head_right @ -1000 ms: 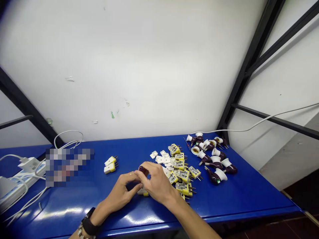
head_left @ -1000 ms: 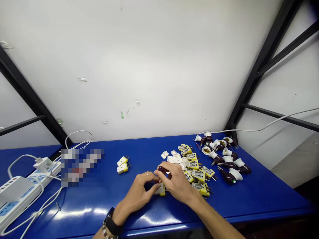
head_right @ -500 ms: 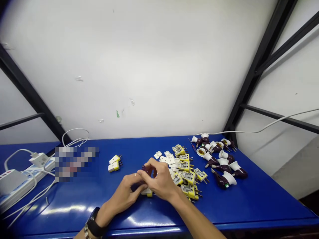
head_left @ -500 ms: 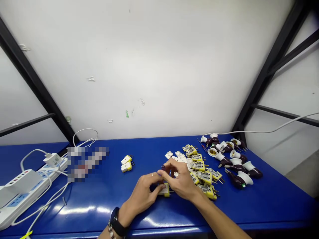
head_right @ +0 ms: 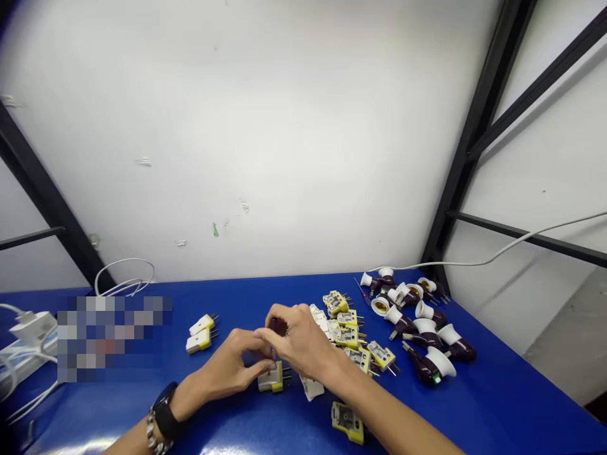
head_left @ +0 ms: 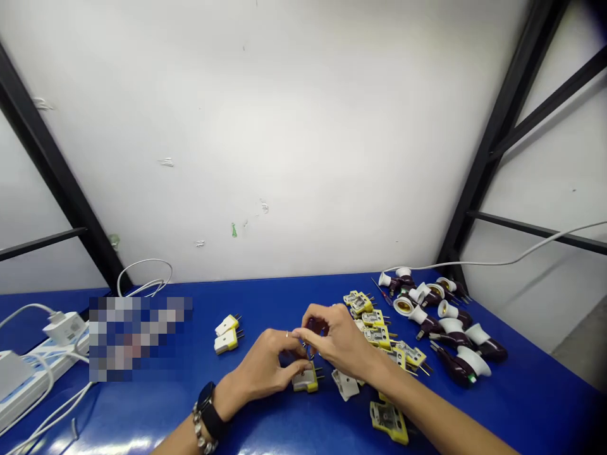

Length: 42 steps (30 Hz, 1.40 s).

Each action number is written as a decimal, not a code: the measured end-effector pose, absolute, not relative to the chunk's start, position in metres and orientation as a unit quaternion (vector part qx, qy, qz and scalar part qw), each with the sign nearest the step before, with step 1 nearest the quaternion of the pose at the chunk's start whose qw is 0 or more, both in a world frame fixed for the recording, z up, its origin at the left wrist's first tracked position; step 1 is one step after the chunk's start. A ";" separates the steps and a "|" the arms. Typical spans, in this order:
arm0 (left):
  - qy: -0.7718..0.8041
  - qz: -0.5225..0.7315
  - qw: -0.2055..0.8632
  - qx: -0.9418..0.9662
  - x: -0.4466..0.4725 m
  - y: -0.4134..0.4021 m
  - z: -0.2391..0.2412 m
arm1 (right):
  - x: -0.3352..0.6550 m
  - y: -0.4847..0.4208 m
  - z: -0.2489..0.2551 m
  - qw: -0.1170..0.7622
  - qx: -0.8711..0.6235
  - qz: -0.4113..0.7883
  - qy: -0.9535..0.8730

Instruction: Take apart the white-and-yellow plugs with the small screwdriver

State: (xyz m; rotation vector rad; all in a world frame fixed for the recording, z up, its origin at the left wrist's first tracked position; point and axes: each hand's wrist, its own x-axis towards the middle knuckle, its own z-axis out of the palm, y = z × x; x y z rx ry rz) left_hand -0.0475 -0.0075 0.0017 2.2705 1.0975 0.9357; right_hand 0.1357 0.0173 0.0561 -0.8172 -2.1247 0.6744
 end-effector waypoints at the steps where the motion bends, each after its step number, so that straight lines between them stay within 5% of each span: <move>1: 0.400 0.362 0.229 0.810 -0.047 -0.006 -0.003 | 0.135 0.018 0.054 0.380 -0.315 0.260 -0.830; 15: 0.391 0.394 0.206 0.806 -0.049 -0.014 -0.016 | 0.131 0.011 0.034 0.469 -0.308 0.303 -0.770; 42: 0.411 0.381 0.224 0.797 -0.048 -0.020 -0.016 | 0.135 0.006 0.036 0.448 -0.270 0.256 -0.813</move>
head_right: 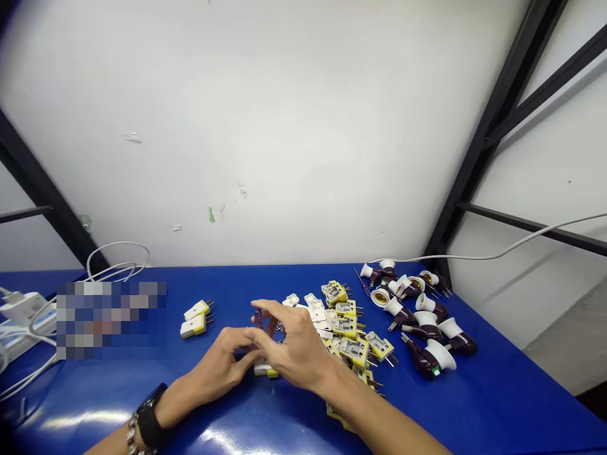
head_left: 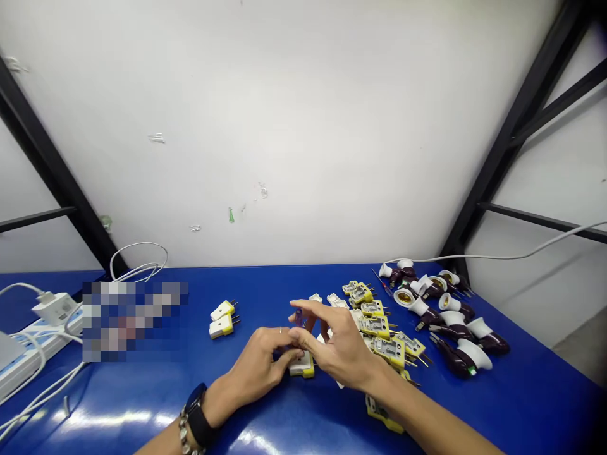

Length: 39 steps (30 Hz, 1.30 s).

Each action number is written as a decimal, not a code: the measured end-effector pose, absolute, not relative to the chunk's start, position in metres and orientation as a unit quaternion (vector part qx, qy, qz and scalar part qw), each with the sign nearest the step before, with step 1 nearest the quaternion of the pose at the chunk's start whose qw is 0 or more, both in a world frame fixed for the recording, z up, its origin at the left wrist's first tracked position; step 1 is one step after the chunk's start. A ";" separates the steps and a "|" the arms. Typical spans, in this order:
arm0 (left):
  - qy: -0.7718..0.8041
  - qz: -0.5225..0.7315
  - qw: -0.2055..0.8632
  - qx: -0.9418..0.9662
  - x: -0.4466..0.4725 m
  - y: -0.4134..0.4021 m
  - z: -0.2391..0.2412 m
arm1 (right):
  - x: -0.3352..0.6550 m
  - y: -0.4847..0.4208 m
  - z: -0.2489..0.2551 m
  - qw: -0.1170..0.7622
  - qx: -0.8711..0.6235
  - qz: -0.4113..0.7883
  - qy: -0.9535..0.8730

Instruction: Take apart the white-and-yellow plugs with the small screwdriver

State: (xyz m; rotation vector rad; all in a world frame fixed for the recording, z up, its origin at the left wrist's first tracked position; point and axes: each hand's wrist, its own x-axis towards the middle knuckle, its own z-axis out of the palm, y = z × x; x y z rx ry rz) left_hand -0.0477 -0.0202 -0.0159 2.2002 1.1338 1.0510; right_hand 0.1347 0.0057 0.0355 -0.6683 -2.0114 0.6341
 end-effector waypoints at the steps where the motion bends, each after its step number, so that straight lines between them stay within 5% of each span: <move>1: 0.409 0.376 0.227 0.800 -0.048 -0.020 -0.016 | 0.135 0.006 0.037 0.445 -0.271 0.257 -0.814; 27: 0.399 0.335 0.216 0.826 -0.051 -0.020 -0.012 | 0.129 0.005 0.034 0.479 -0.285 0.201 -0.806; 35: 0.398 0.309 0.129 0.854 -0.055 -0.035 -0.014 | 0.167 0.024 0.078 0.554 -0.336 0.224 -0.728; 39: 0.430 0.300 0.086 0.847 -0.078 -0.049 -0.022 | 0.213 0.063 0.085 0.417 -0.462 0.127 -0.772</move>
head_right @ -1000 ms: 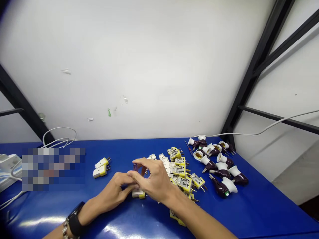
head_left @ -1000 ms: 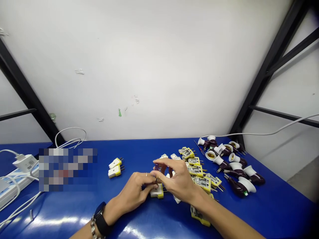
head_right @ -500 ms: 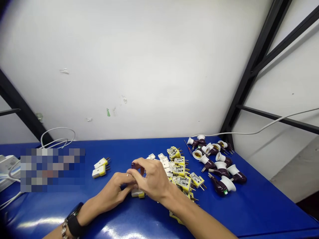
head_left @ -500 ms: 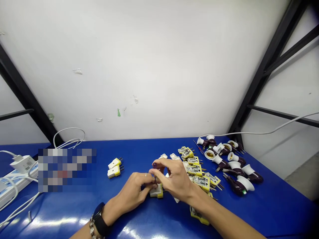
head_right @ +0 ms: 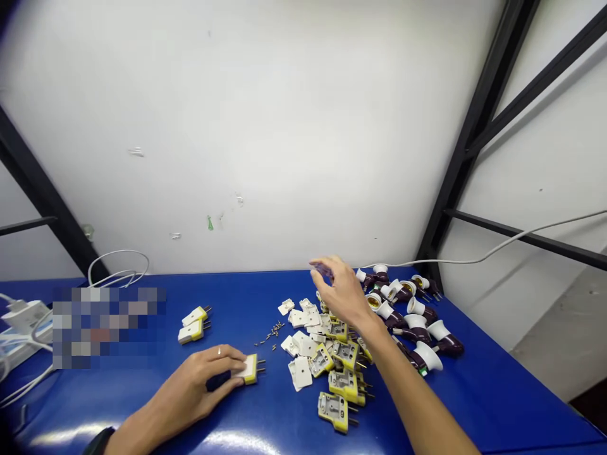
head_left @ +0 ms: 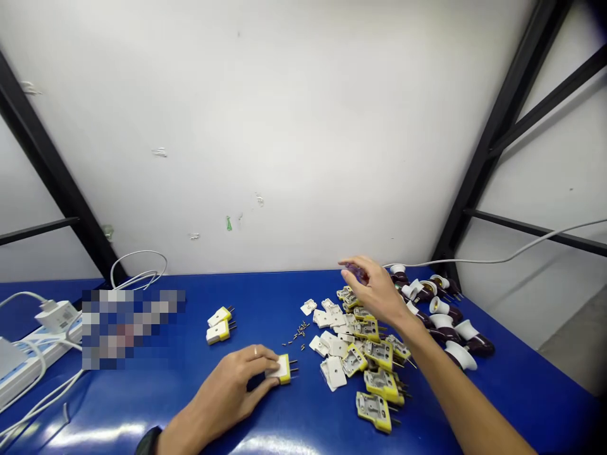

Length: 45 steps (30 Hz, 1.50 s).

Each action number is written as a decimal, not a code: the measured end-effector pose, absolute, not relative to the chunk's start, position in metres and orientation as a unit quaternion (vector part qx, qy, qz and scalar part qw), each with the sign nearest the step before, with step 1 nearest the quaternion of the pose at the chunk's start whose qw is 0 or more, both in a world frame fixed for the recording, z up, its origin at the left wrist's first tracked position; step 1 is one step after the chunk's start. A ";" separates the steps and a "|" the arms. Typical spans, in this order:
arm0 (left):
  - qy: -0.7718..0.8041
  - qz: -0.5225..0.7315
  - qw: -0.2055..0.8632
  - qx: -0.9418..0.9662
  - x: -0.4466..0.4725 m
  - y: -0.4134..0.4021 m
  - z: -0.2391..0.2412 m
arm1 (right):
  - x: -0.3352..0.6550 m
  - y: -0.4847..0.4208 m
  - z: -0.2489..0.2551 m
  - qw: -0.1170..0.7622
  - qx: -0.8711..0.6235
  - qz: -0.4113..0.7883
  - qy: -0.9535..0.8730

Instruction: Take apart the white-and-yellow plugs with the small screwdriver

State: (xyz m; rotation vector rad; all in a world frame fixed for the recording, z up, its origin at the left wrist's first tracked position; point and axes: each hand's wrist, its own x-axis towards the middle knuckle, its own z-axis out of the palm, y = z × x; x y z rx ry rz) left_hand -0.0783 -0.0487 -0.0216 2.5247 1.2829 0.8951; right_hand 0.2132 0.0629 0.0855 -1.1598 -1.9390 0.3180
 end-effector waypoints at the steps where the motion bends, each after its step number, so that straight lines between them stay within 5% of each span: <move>1: 0.446 0.299 0.068 0.841 -0.089 -0.051 -0.023 | 0.224 0.072 0.083 0.368 -0.485 0.110 -0.786; 6: 0.566 0.254 -0.075 0.781 -0.146 -0.056 -0.029 | 0.261 0.105 0.059 0.177 -0.499 0.121 -0.840; 11: 0.610 0.213 -0.157 0.747 -0.149 -0.054 -0.022 | 0.270 0.114 0.048 0.159 -0.509 0.125 -0.836; 18: 0.522 0.189 -0.051 0.830 -0.058 -0.010 0.002 | 0.238 0.076 0.077 0.229 -0.494 0.124 -0.830; 22: 0.573 0.158 0.035 0.803 -0.021 0.044 0.010 | 0.199 0.025 0.080 0.186 -0.432 0.131 -0.873; 29: 0.571 0.135 0.051 0.809 -0.017 0.082 0.005 | 0.154 -0.015 0.051 0.054 -0.376 0.157 -0.912; 45: 0.494 0.186 0.064 0.847 -0.026 0.078 0.002 | 0.148 -0.002 0.013 0.083 -0.333 0.177 -0.922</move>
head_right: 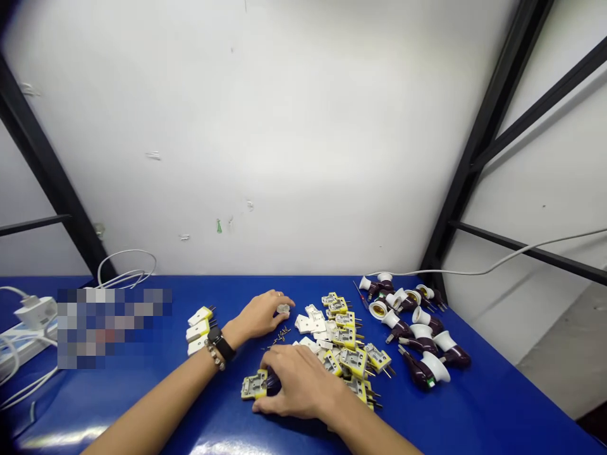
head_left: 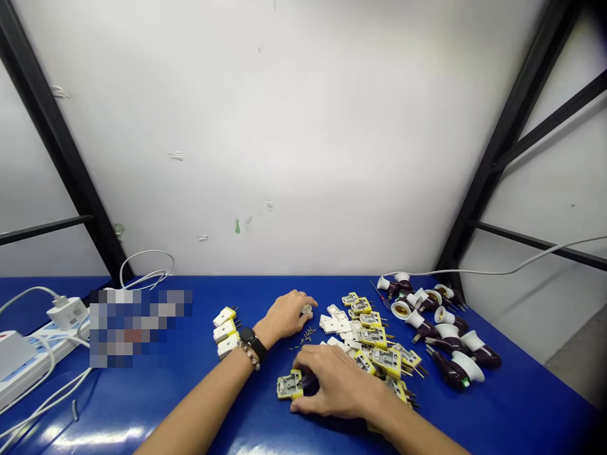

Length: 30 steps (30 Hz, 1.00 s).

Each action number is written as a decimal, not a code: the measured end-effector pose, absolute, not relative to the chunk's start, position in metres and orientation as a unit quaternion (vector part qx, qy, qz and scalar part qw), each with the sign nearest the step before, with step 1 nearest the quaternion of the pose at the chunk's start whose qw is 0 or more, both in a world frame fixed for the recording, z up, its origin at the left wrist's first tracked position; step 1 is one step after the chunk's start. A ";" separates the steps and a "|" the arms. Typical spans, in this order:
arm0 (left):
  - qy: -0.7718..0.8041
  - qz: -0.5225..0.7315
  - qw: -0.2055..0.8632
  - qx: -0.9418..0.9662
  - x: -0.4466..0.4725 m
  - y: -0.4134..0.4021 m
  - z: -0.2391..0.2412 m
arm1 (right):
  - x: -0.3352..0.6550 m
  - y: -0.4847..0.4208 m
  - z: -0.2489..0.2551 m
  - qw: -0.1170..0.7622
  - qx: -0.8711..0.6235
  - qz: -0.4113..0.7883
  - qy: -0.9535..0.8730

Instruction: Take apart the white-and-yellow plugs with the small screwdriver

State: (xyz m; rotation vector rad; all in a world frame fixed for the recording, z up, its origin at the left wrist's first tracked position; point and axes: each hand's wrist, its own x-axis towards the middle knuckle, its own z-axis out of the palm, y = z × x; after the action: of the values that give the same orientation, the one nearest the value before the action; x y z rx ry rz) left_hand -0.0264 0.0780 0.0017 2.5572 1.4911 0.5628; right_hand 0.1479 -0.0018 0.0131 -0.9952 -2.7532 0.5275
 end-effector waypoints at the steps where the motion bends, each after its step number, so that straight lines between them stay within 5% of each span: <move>1: 0.492 0.204 0.064 0.844 -0.032 0.076 0.004 | 0.148 -0.002 0.013 0.087 -0.335 0.174 -0.922; 8: 0.466 0.353 0.136 0.800 -0.066 0.049 0.014 | 0.149 -0.004 0.015 0.086 -0.357 0.156 -0.917; 30: 0.442 0.382 0.381 0.717 -0.067 0.010 0.014 | 0.157 0.002 0.020 0.088 -0.418 0.168 -0.889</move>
State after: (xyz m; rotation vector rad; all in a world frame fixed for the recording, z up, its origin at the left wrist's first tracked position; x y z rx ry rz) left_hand -0.0673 0.0105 0.0138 1.8306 1.1274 0.9741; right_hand 0.1570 0.0022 0.0204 -1.2449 -2.6456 0.4989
